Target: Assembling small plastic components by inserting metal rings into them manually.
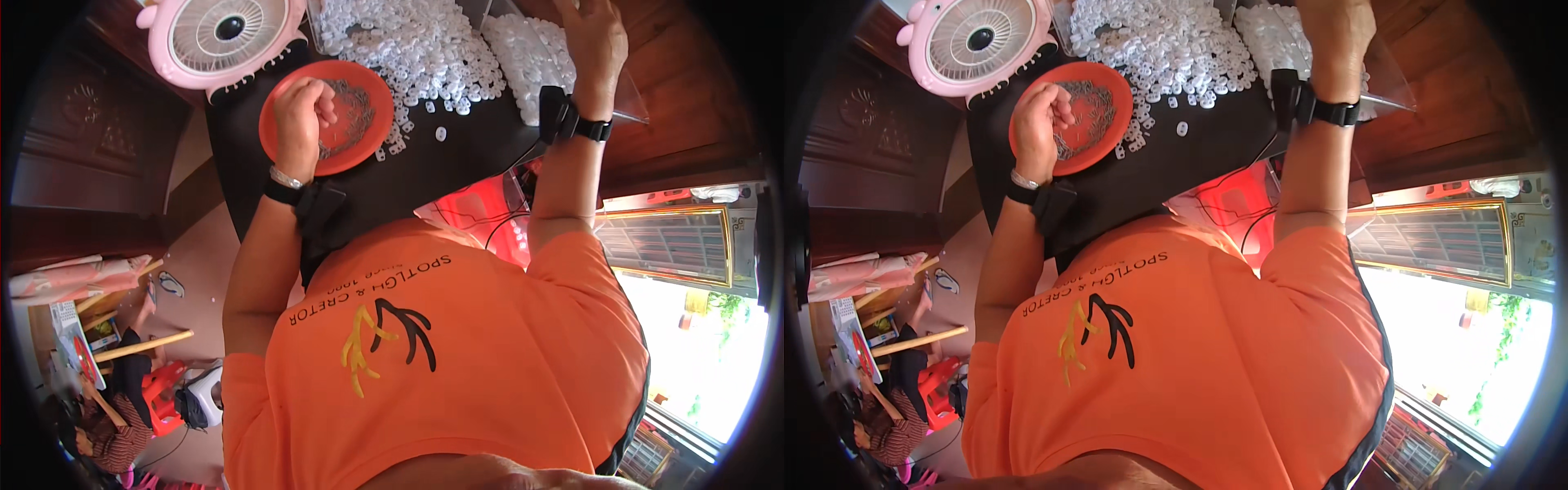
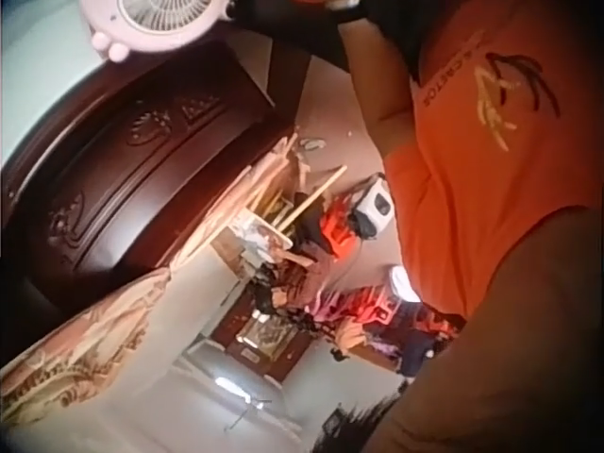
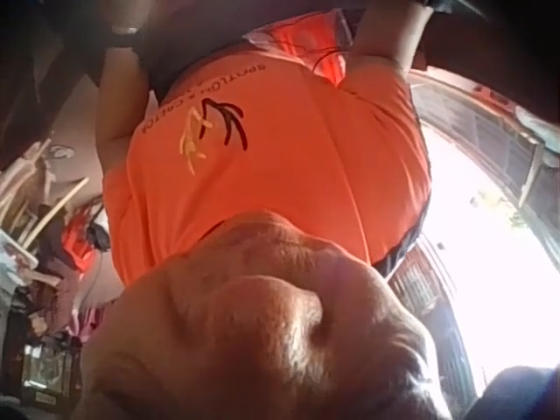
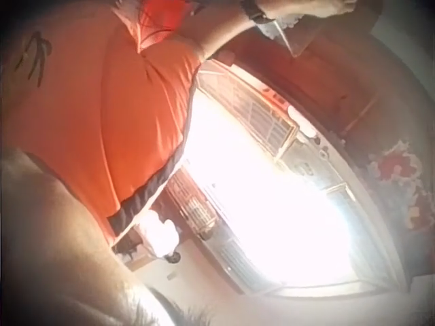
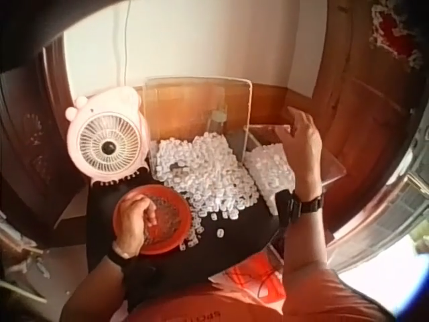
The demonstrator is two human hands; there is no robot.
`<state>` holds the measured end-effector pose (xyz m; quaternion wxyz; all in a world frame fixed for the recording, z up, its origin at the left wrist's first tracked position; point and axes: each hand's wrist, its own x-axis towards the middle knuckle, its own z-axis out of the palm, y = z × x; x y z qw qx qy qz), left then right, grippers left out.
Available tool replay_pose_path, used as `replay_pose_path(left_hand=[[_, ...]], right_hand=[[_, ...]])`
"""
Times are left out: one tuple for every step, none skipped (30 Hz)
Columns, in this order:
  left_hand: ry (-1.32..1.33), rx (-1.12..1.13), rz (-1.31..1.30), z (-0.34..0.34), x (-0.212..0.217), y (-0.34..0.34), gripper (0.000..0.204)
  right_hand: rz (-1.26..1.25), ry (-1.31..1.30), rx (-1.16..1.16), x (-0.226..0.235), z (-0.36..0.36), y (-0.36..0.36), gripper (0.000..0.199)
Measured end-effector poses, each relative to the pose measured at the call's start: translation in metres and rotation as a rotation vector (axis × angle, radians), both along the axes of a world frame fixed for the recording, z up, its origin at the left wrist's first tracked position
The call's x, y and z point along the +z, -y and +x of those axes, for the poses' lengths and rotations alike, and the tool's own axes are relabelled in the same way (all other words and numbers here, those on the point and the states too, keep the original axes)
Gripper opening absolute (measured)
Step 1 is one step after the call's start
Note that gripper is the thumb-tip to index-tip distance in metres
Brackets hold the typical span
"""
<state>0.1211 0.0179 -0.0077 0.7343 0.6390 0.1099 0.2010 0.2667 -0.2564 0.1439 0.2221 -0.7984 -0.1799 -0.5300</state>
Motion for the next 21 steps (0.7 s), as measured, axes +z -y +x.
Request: replay_pose_path(left_hand=[[0.001, -0.005, 0.001, 0.001, -0.001, -0.001, 0.025], [-0.013, 0.007, -0.007, 0.001, -0.002, -0.001, 0.025], [-0.005, 0.001, -0.002, 0.000, -0.002, -0.001, 0.025], [0.003, -0.006, 0.004, 0.001, -0.003, -0.002, 0.025], [0.028, -0.002, -0.044, 0.002, -0.003, -0.002, 0.023], [0.021, -0.009, -0.048, 0.002, -0.003, -0.001, 0.023], [0.008, -0.021, -0.050, 0.003, -0.002, 0.000, 0.023], [-0.006, 0.005, -0.044, -0.002, -0.004, -0.002, 0.023], [-0.006, 0.002, -0.047, -0.001, -0.004, -0.002, 0.023], [-0.002, -0.008, -0.046, 0.000, -0.003, -0.001, 0.024], [0.001, -0.013, -0.044, -0.001, -0.004, -0.001, 0.024], [0.000, -0.009, -0.045, -0.001, -0.003, -0.001, 0.024], [-0.013, -0.014, -0.048, -0.002, -0.002, -0.001, 0.024], [-0.025, -0.024, -0.050, -0.002, -0.002, 0.000, 0.024], [-0.024, -0.023, -0.052, -0.002, -0.001, 0.000, 0.024], [-0.034, -0.032, -0.047, -0.001, -0.001, -0.001, 0.023], [-0.046, -0.044, -0.041, -0.001, -0.001, -0.001, 0.023], [-0.047, -0.044, -0.041, -0.001, -0.001, 0.000, 0.023], [-0.040, -0.042, -0.036, -0.002, 0.000, 0.001, 0.023], [-0.034, -0.037, -0.031, -0.002, 0.000, 0.001, 0.023], [-0.033, -0.039, -0.029, -0.002, 0.000, 0.001, 0.023]], right_hand=[[-0.115, 0.149, -0.067, -0.005, 0.004, 0.006, 0.027], [-0.122, 0.136, -0.054, -0.011, -0.005, 0.000, 0.027], [-0.055, -0.035, 0.154, -0.015, -0.022, -0.009, 0.027], [0.014, -0.208, 0.358, -0.019, -0.031, -0.014, 0.027], [-0.053, -0.301, 0.414, -0.045, -0.013, 0.001, 0.021], [-0.168, -0.455, 0.470, -0.059, -0.016, -0.003, 0.021], [-0.202, -0.683, 0.503, -0.072, -0.028, -0.002, 0.021], [-0.247, -0.785, 0.594, -0.087, -0.028, -0.011, 0.022], [-0.286, -0.883, 0.651, -0.102, -0.031, -0.011, 0.024], [-0.354, -0.951, 0.645, -0.113, -0.034, -0.007, 0.026], [-0.423, -1.019, 0.644, -0.118, -0.039, -0.006, 0.028], [-0.451, -1.099, 0.645, -0.118, -0.047, -0.006, 0.030], [-0.459, -1.168, 0.650, -0.120, -0.052, -0.007, 0.031], [-0.465, -1.236, 0.649, -0.123, -0.056, -0.006, 0.031], [-0.483, -1.219, 0.676, -0.128, -0.057, -0.008, 0.028], [-0.486, -1.219, 0.676, -0.131, -0.056, -0.012, 0.028], [-0.508, -1.127, 0.687, -0.135, -0.055, -0.017, 0.025], [-0.530, -1.034, 0.697, -0.138, -0.056, -0.022, 0.023], [-0.542, -0.950, 0.696, -0.141, -0.059, -0.031, 0.022], [-0.553, -0.903, 0.696, -0.147, -0.061, -0.039, 0.023], [-0.559, -0.857, 0.692, -0.150, -0.062, -0.048, 0.023]])
